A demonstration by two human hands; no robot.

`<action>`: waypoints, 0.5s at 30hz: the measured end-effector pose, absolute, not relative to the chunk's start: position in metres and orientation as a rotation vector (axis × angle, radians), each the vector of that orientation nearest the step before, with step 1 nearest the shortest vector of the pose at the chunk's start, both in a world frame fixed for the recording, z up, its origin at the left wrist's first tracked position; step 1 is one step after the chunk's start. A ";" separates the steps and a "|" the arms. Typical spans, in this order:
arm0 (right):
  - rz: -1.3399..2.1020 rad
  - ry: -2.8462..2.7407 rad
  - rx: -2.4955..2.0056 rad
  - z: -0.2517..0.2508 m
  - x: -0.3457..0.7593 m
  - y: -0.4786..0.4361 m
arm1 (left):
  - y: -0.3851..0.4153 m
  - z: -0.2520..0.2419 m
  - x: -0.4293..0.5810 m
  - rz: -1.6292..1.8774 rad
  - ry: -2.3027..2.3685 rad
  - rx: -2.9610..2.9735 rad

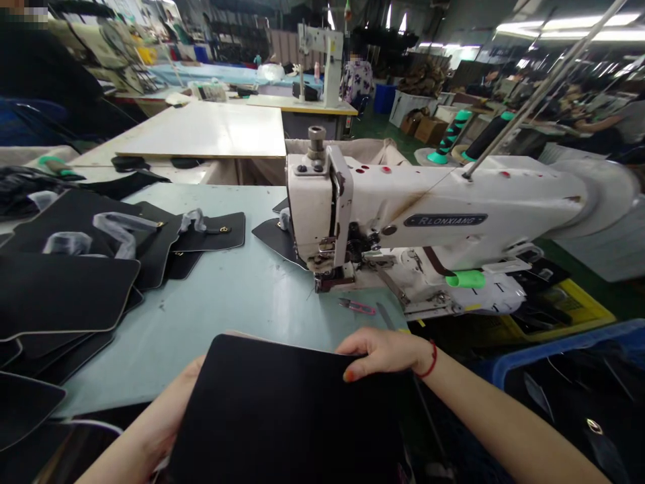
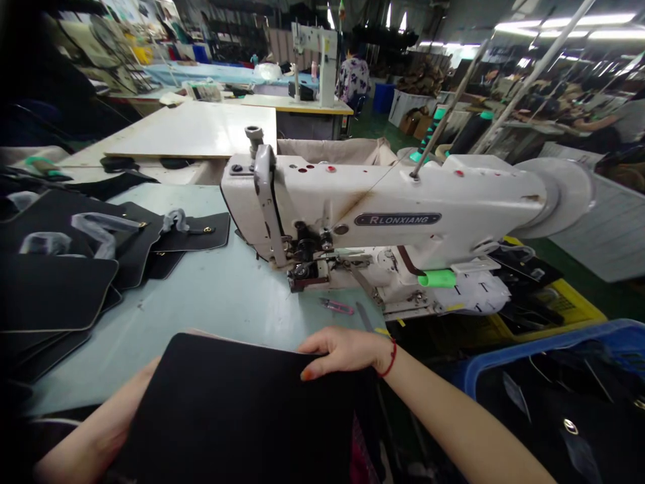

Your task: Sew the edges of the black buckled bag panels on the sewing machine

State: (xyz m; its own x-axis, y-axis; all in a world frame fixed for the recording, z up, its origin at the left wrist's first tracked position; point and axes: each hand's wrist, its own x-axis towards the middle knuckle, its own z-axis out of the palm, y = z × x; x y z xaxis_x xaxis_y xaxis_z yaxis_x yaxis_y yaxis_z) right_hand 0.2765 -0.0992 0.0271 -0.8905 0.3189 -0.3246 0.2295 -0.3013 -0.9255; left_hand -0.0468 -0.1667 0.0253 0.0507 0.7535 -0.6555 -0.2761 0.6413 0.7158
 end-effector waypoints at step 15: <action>2.622 -1.316 -0.752 0.023 0.296 -0.128 | -0.198 0.011 -0.051 0.877 1.233 0.303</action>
State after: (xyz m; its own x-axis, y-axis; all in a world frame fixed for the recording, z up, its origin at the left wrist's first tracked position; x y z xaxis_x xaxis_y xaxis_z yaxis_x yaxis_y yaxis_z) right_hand 0.2956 -0.1284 0.0232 -0.8707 0.3129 -0.3795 0.1174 -0.6170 -0.7782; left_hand -0.0507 -0.1982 0.0114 0.0655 0.7207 -0.6901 -0.4154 0.6485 0.6379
